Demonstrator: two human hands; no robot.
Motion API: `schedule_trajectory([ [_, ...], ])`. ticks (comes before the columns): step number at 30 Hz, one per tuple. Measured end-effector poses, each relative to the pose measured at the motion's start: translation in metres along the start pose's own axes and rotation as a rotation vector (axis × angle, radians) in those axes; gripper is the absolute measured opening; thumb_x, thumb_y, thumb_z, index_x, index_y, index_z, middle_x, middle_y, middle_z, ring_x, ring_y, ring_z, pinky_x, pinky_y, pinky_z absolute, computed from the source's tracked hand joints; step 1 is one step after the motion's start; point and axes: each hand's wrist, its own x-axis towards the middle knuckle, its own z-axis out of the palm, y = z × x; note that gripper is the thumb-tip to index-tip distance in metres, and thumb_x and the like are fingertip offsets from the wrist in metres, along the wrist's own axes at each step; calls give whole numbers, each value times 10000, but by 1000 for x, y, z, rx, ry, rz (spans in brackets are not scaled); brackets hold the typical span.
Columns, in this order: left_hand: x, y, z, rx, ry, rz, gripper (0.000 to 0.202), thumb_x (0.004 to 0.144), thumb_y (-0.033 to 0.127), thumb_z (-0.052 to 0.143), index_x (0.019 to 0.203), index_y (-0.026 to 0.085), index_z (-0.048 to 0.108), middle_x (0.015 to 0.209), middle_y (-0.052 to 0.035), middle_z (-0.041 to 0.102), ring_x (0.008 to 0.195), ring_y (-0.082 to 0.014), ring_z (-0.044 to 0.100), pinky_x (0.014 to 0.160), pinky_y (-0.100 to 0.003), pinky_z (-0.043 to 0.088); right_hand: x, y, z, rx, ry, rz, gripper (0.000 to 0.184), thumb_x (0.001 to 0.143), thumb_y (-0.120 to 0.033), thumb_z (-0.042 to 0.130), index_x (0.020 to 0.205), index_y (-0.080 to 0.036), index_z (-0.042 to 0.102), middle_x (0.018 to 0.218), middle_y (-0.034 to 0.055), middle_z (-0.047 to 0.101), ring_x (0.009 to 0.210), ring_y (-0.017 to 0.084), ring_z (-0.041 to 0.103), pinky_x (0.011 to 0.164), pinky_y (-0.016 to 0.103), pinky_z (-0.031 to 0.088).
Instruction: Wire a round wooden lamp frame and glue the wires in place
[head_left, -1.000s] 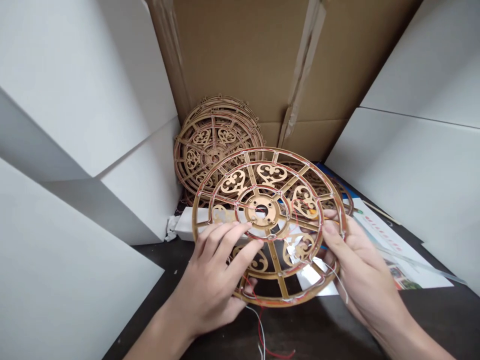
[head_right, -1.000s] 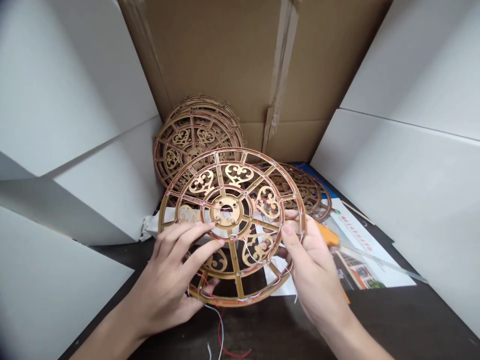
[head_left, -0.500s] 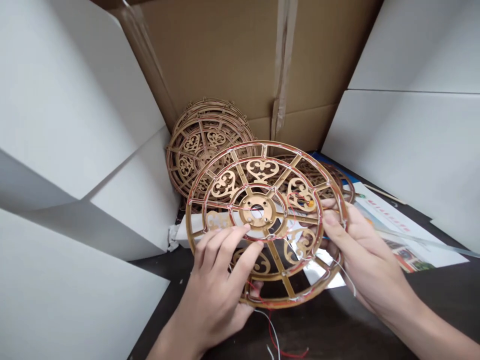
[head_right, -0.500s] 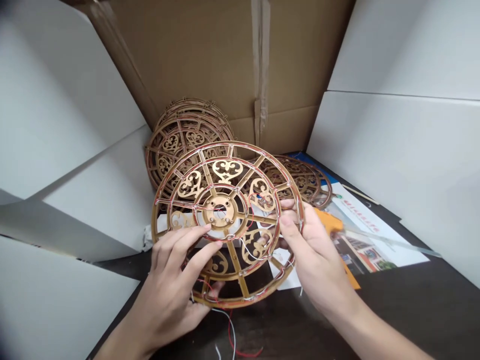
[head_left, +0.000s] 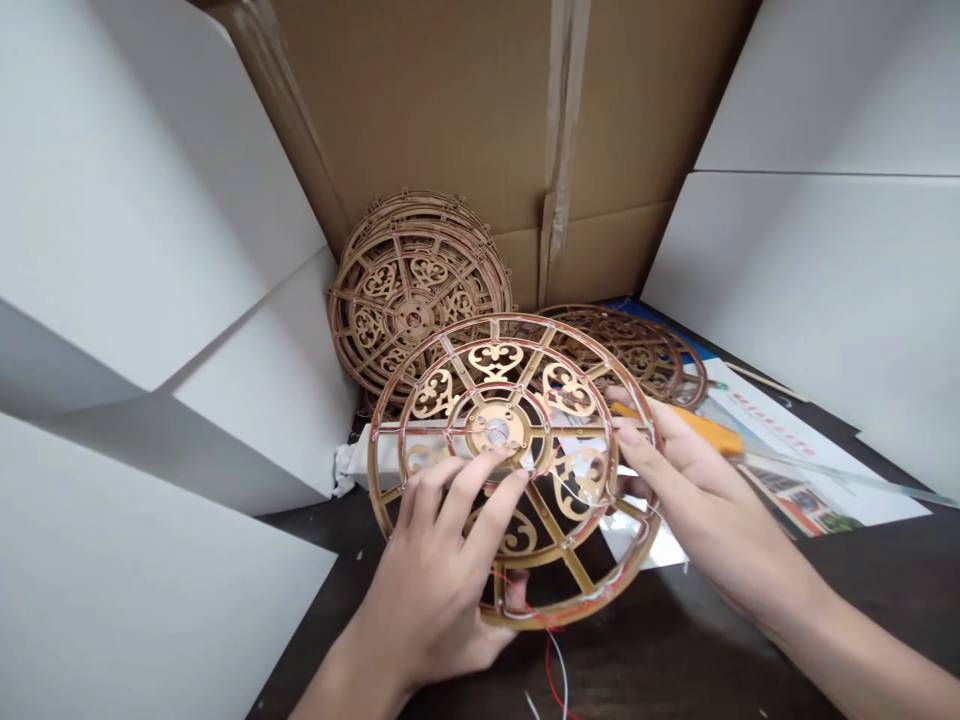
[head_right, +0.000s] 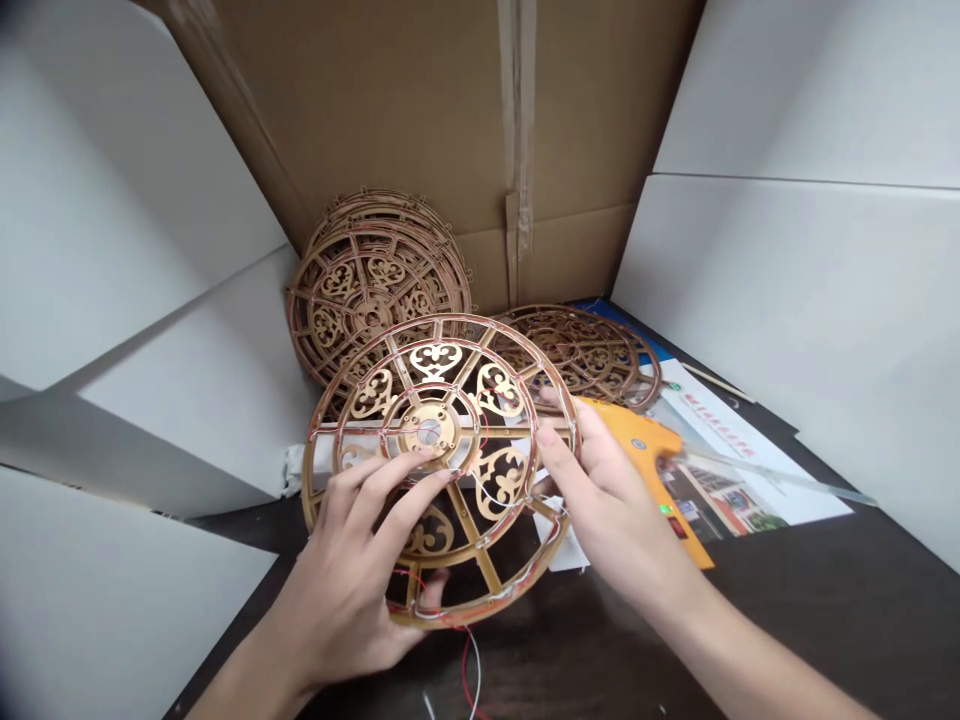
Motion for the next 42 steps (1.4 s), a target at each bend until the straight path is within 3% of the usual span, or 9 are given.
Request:
schedule_trajectory([
  [5, 0, -1, 4, 90, 58, 7, 583, 826, 224, 621, 1387, 100, 522, 1411, -164, 506, 1197, -340, 422, 1038, -486, 322, -5, -2, -4, -333, 3, -207, 609, 957, -531, 547, 1488, -300, 362, 1473, 104, 493, 1339, 299, 483, 1110, 535, 432],
  [9, -1, -1, 4, 83, 96, 18, 538, 865, 237, 615, 1380, 103, 534, 1416, -164, 506, 1194, -335, 433, 1042, -481, 314, -9, -4, -6, -758, 134, -489, 493, 962, -442, 539, 1413, -266, 449, 1438, 125, 463, 1374, 344, 411, 1147, 596, 333],
  [13, -3, 1, 0, 70, 125, 30, 516, 899, 247, 610, 1388, 109, 523, 1425, -161, 498, 1205, -332, 437, 1051, -485, 316, -12, -7, -3, -918, 169, -637, 444, 964, -385, 535, 1371, -223, 465, 1429, 166, 415, 1392, 361, 370, 1152, 588, 303],
  [21, 0, 3, -3, 82, 144, 27, 473, 923, 248, 579, 1367, 90, 541, 1405, -170, 518, 1195, -320, 446, 1043, -475, 318, -13, -6, -4, -842, 173, -609, 411, 954, -398, 550, 1340, -271, 487, 1437, 138, 428, 1393, 359, 376, 1104, 584, 371],
  [25, 0, 2, -3, 76, 157, 32, 476, 913, 234, 566, 1352, 51, 539, 1373, -175, 552, 1196, -310, 450, 1045, -465, 314, -12, -4, -4, -824, 170, -609, 440, 940, -418, 564, 1351, -284, 485, 1453, 127, 422, 1387, 367, 379, 1110, 598, 351],
  [33, -1, 2, -4, 88, 129, 29, 509, 886, 249, 592, 1369, 97, 541, 1420, -168, 491, 1219, -325, 426, 1054, -474, 301, -12, -5, -3, -822, 175, -621, 418, 938, -438, 560, 1326, -294, 502, 1435, 112, 442, 1371, 356, 402, 1125, 579, 322],
  [42, -2, 2, -1, 52, 108, 6, 535, 871, 243, 611, 1379, 97, 528, 1419, -171, 484, 1221, -328, 412, 1081, -468, 285, -13, -7, -5, -840, 133, -643, 342, 954, -410, 546, 1265, -268, 530, 1435, 136, 434, 1381, 363, 389, 1060, 601, 366],
])
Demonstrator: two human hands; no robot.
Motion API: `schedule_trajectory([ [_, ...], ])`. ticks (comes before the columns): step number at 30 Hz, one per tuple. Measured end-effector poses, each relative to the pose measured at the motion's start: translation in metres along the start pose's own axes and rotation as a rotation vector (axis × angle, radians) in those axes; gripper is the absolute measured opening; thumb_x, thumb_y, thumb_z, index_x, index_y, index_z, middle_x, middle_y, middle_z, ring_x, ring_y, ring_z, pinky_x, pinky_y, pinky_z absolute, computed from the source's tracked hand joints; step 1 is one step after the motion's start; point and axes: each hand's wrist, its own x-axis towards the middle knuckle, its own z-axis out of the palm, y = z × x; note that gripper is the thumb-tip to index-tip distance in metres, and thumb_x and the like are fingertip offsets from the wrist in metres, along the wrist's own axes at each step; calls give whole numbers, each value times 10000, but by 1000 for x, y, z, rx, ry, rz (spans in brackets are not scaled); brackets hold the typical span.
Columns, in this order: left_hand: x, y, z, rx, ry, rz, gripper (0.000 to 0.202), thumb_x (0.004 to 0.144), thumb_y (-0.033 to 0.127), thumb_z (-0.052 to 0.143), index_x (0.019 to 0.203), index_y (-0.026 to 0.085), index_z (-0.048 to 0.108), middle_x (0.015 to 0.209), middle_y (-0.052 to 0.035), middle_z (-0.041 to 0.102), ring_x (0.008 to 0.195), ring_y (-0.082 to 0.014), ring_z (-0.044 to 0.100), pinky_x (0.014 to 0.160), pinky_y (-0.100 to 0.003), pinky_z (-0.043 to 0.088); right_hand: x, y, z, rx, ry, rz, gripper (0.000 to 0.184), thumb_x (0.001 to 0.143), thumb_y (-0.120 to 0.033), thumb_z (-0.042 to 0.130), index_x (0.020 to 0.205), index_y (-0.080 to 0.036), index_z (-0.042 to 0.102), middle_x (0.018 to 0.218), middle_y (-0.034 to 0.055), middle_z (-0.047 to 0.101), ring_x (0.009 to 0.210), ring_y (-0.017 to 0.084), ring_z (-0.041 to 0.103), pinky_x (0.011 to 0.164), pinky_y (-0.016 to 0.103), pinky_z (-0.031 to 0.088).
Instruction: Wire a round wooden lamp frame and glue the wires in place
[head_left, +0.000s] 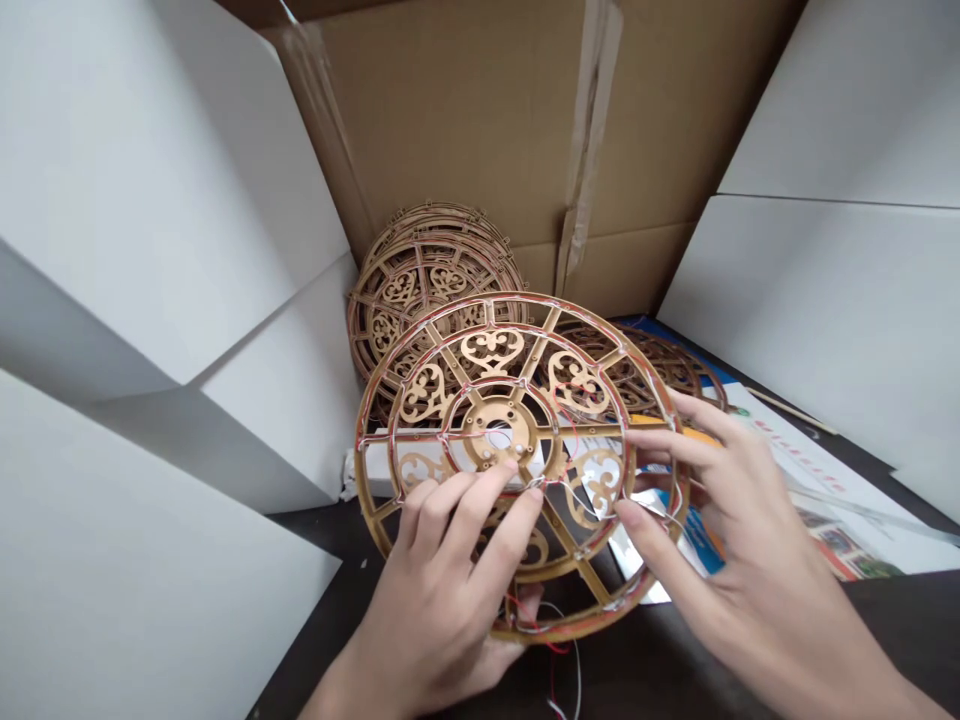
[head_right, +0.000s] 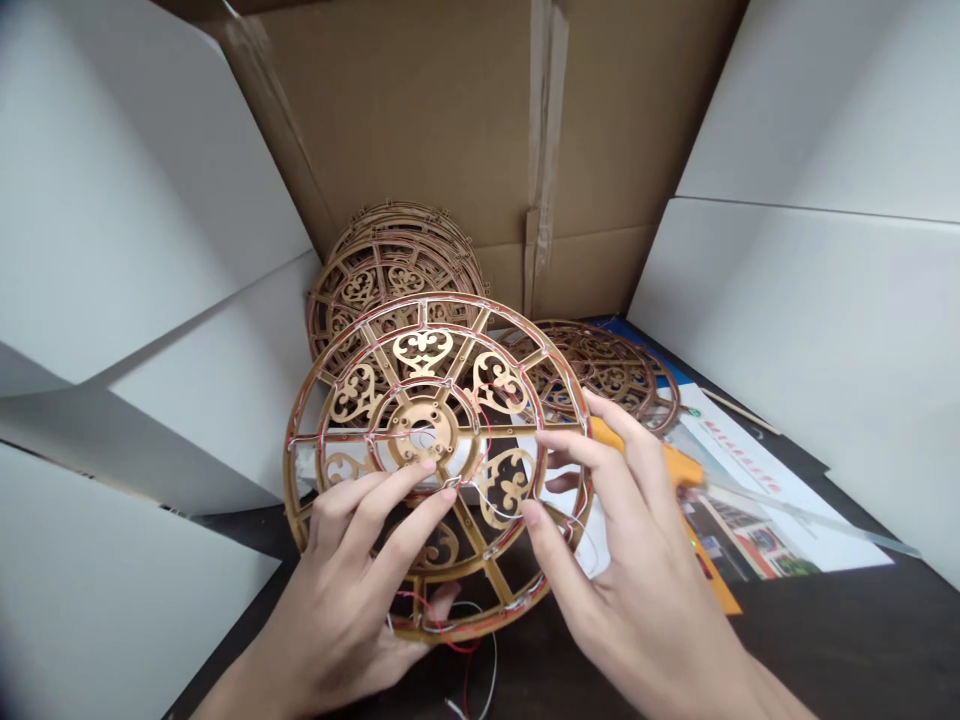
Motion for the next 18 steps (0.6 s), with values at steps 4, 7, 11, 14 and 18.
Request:
schedule_trajectory([
  [4, 0, 1, 1, -7, 23, -10, 544, 859, 244, 620, 1370, 81, 528, 1406, -171, 510, 1220, -325, 419, 1081, -462, 291, 0, 0, 1, 6, 0, -8, 324, 957, -396, 541, 1255, -267, 535, 1428, 142, 443, 1397, 358, 370, 1060, 615, 363],
  [7, 0, 1, 1, -3, 16, -7, 552, 850, 252, 628, 1363, 73, 534, 1408, -174, 515, 1222, -326, 423, 1077, -461, 295, 0, 2, 3, -11, -8, -20, 326, 963, -392, 533, 1264, -268, 522, 1418, 144, 445, 1386, 350, 384, 1057, 593, 386],
  [11, 0, 1, 1, 18, 0, 2, 555, 847, 273, 624, 1360, 78, 537, 1403, -170, 529, 1214, -328, 428, 1063, -470, 297, 1, 2, 1, -124, 39, -107, 405, 968, -393, 555, 1329, -217, 504, 1444, 188, 384, 1348, 386, 392, 1066, 611, 352],
  [14, 0, 2, 2, 37, -10, 18, 559, 849, 305, 619, 1352, 72, 542, 1390, -171, 542, 1204, -332, 431, 1044, -474, 305, 5, -1, 0, -167, 18, -267, 370, 954, -335, 603, 1302, -222, 544, 1428, 164, 424, 1305, 375, 406, 1059, 591, 354],
  [18, 2, 3, 1, 71, -5, 58, 553, 859, 328, 609, 1340, 61, 552, 1354, -179, 562, 1189, -332, 433, 1022, -470, 313, 15, -6, 4, -162, -59, -416, 251, 923, -231, 639, 1172, -215, 611, 1295, 123, 556, 1233, 328, 459, 1048, 536, 409],
])
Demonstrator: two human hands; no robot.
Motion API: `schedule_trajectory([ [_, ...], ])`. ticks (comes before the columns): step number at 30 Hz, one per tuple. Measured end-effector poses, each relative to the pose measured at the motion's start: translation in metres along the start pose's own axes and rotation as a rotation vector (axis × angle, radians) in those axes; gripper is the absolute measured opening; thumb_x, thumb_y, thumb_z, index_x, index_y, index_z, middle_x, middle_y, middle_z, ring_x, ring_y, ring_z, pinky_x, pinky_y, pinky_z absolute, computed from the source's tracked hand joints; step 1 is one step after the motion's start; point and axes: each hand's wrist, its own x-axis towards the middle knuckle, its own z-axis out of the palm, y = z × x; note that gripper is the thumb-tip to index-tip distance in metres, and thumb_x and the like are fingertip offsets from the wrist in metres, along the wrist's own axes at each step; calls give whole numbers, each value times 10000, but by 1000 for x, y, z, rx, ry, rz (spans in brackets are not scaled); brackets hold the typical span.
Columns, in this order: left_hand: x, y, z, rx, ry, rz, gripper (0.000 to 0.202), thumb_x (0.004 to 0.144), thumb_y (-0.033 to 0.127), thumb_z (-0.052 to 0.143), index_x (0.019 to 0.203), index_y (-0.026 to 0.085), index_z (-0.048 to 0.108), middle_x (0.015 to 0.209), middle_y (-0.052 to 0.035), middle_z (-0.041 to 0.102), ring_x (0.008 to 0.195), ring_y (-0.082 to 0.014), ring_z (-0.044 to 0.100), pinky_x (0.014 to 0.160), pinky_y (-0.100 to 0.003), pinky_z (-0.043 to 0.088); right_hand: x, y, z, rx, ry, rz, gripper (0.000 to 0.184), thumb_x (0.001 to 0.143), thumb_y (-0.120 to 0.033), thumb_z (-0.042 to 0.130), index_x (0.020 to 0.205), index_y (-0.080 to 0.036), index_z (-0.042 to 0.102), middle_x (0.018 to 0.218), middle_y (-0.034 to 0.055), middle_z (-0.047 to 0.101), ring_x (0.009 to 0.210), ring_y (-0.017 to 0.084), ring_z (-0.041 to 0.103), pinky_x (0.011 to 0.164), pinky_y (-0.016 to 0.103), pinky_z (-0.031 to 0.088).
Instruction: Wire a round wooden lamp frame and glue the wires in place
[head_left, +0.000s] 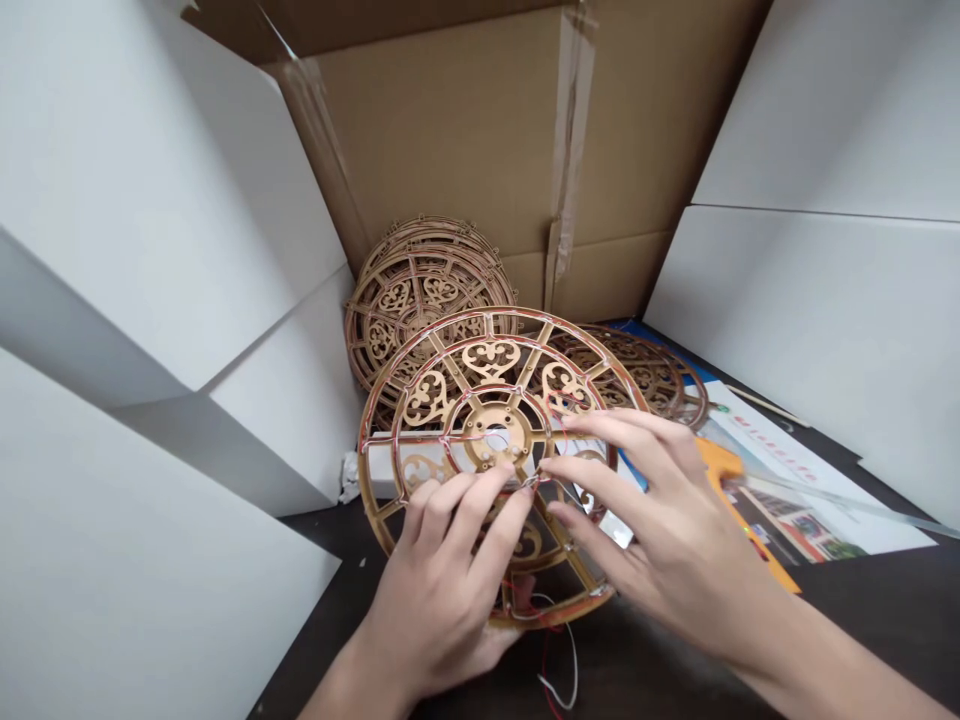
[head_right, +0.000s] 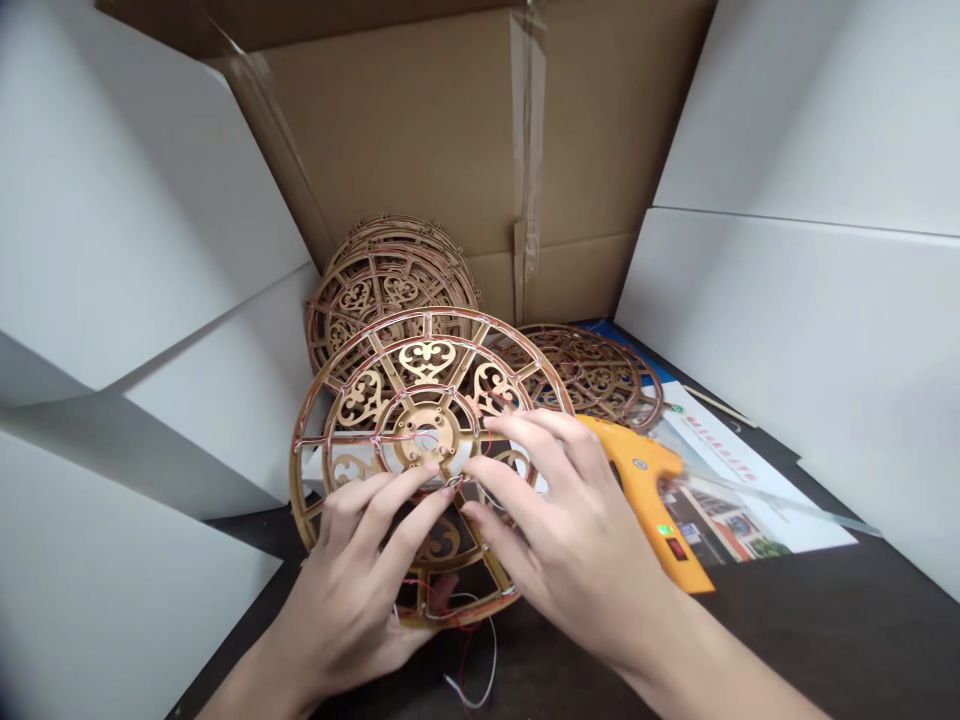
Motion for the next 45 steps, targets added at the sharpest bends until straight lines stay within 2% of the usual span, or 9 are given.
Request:
schedule_trajectory([
  [7, 0, 2, -2, 17, -2, 8, 541, 860, 289, 594, 1354, 74, 546, 1361, -165, 569, 1196, -327, 431, 1034, -476, 307, 7, 6, 1, 9, 50, -7, 151, 903, -159, 645, 1053, -180, 649, 1089, 117, 608, 1074, 291, 514, 934, 476, 468],
  [12, -2, 3, -1, -10, 2, -5, 533, 862, 278, 587, 1356, 80, 552, 1376, -151, 561, 1201, -316, 440, 1050, -462, 302, 2, 5, 1, 30, 78, -16, 140, 914, -122, 638, 1043, -173, 650, 921, 73, 626, 926, 239, 525, 871, 433, 473],
  [17, -3, 5, 2, -19, -30, -13, 562, 866, 266, 593, 1392, 78, 528, 1388, -153, 535, 1210, -318, 428, 1070, -458, 291, -2, 5, 2, 90, 71, -20, 122, 914, -88, 643, 1021, -147, 639, 902, 51, 673, 856, 200, 532, 910, 433, 450],
  [22, -4, 5, 5, -67, -62, -30, 601, 837, 273, 654, 1418, 184, 528, 1433, -140, 460, 1236, -325, 406, 1082, -466, 288, -4, 8, 8, 122, 31, 22, 108, 931, -92, 620, 1008, -164, 644, 886, 32, 682, 864, 201, 531, 899, 420, 436],
  [32, -2, 5, 7, -86, -127, -79, 647, 845, 282, 624, 1436, 63, 480, 1431, -152, 469, 1271, -317, 386, 1093, -434, 292, -8, 10, 15, 177, -25, 41, 105, 947, -95, 586, 1003, -157, 650, 876, 38, 671, 866, 200, 533, 877, 400, 441],
  [39, -3, 5, 12, -89, -156, -90, 652, 823, 309, 654, 1411, 71, 503, 1427, -151, 493, 1267, -312, 393, 1084, -432, 308, -11, 11, 17, 213, -77, 23, 90, 919, -98, 609, 971, -165, 640, 907, 36, 672, 883, 201, 555, 852, 387, 447],
  [45, -5, 4, 15, -22, -148, -65, 689, 798, 333, 699, 1417, 97, 510, 1418, -148, 526, 1237, -330, 417, 1074, -455, 294, -6, 15, 12, 229, -104, 44, 45, 938, -128, 608, 928, -164, 632, 868, 33, 657, 812, 177, 542, 764, 346, 446],
])
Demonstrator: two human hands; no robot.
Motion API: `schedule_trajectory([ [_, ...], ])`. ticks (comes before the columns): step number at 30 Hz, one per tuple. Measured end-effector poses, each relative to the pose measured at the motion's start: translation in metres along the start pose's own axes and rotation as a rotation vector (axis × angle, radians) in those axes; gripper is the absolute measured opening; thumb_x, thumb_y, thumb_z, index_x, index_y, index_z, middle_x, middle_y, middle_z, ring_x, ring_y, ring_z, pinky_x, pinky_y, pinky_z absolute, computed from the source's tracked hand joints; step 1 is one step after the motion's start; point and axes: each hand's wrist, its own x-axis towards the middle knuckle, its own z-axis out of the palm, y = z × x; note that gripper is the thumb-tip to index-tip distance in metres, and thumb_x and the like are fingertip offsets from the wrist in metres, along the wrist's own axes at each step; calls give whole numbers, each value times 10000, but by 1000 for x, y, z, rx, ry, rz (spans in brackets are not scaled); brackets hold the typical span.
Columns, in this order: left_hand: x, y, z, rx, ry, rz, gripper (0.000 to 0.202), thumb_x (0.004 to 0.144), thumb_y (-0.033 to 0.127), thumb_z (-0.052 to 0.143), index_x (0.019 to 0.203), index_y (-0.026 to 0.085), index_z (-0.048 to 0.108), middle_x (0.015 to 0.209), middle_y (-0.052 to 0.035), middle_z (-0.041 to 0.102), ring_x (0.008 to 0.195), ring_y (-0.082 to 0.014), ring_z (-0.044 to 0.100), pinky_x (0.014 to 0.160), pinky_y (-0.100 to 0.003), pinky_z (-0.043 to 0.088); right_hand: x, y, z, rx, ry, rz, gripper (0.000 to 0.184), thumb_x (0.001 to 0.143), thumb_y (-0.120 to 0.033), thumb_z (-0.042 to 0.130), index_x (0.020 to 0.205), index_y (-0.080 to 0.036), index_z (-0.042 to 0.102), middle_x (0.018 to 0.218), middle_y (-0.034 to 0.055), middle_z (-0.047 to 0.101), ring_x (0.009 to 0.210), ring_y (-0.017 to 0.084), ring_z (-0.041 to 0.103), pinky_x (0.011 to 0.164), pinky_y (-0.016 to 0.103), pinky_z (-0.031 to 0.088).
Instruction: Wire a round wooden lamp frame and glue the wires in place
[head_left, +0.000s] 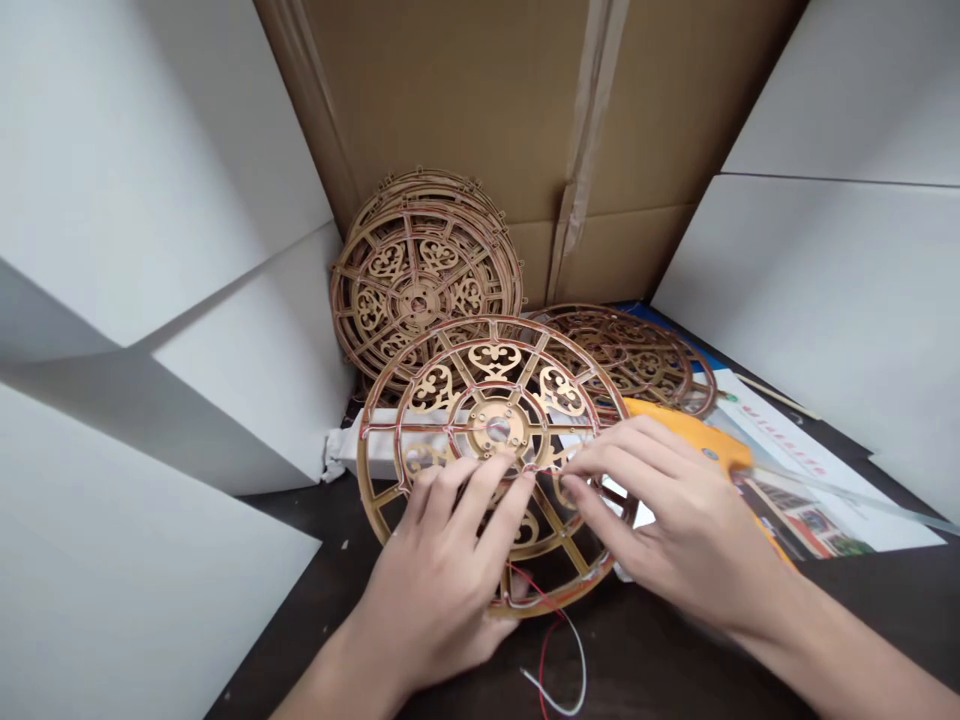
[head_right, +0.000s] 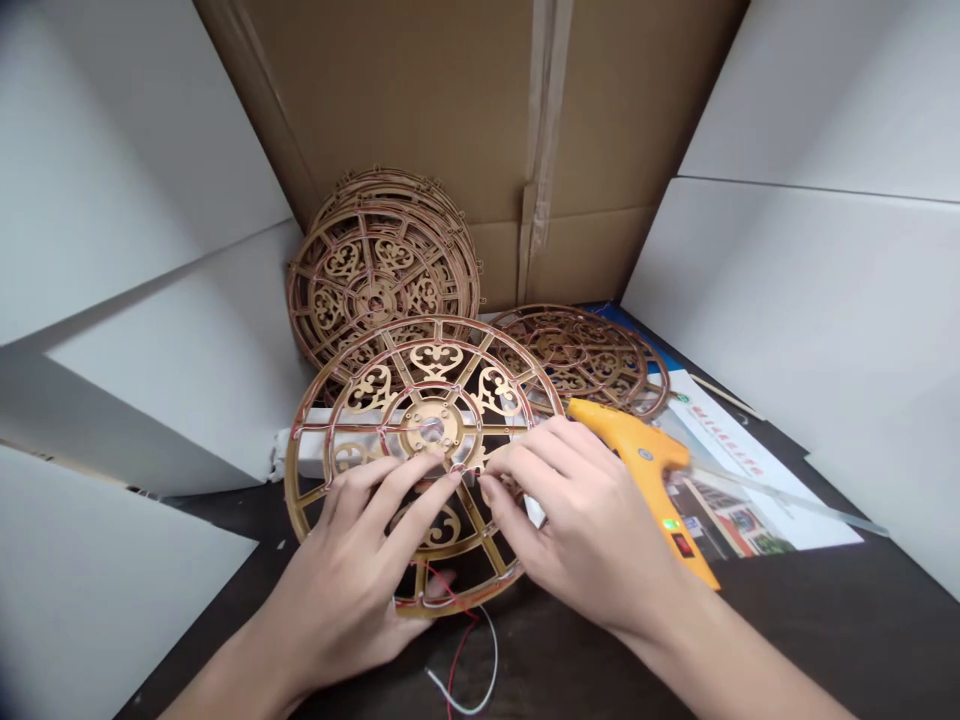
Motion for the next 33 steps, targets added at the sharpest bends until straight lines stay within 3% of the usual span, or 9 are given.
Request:
schedule_trajectory([
  [6, 0, -1, -5, 42, 49, 56, 729, 782, 397, 739, 1400, 75, 526, 1421, -160, 540, 1214, -333, 433, 1058, -463, 291, 26, 4, -16, -112, -15, -89, 87, 964, -113, 550, 975, -133, 634, 934, 69, 655, 887, 186, 560, 803, 329, 459],
  [10, 0, -4, -8, 68, 87, 93, 646, 844, 407, 688, 1384, 82, 545, 1418, -145, 555, 1209, -313, 448, 1053, -455, 297, 42, 10, -26, -158, -223, -134, 164, 983, -123, 495, 1077, -165, 622, 951, 46, 658, 872, 181, 602, 752, 322, 472],
  [13, -1, -5, -10, 108, 119, 125, 598, 881, 398, 643, 1382, 86, 551, 1420, -131, 559, 1203, -295, 464, 1055, -453, 308, 46, 9, -34, -140, -365, -94, 142, 996, -186, 487, 1039, -221, 618, 940, 13, 652, 798, 162, 619, 683, 310, 466],
  [17, -2, -2, -12, 143, 181, 143, 463, 950, 299, 549, 1371, 108, 567, 1403, -109, 579, 1186, -264, 494, 1034, -442, 337, 46, -1, -46, -166, -419, -71, 122, 1001, -256, 495, 971, -231, 610, 925, 16, 635, 745, 155, 602, 642, 305, 453],
  [21, -3, 2, -15, 156, 268, 150, 378, 990, 241, 498, 1336, 134, 607, 1403, -93, 591, 1186, -242, 510, 1032, -421, 351, 47, -16, -59, -156, -471, -69, 157, 974, -252, 535, 833, -227, 599, 737, -12, 618, 623, 130, 577, 543, 269, 416],
  [33, -3, 7, -19, 135, 329, 166, 390, 1012, 174, 415, 1350, 121, 603, 1386, -93, 604, 1196, -229, 501, 1102, -427, 302, 54, -34, -74, -64, -637, 159, 245, 987, -310, 538, 772, -255, 641, 630, -54, 648, 494, 91, 559, 444, 200, 410],
])
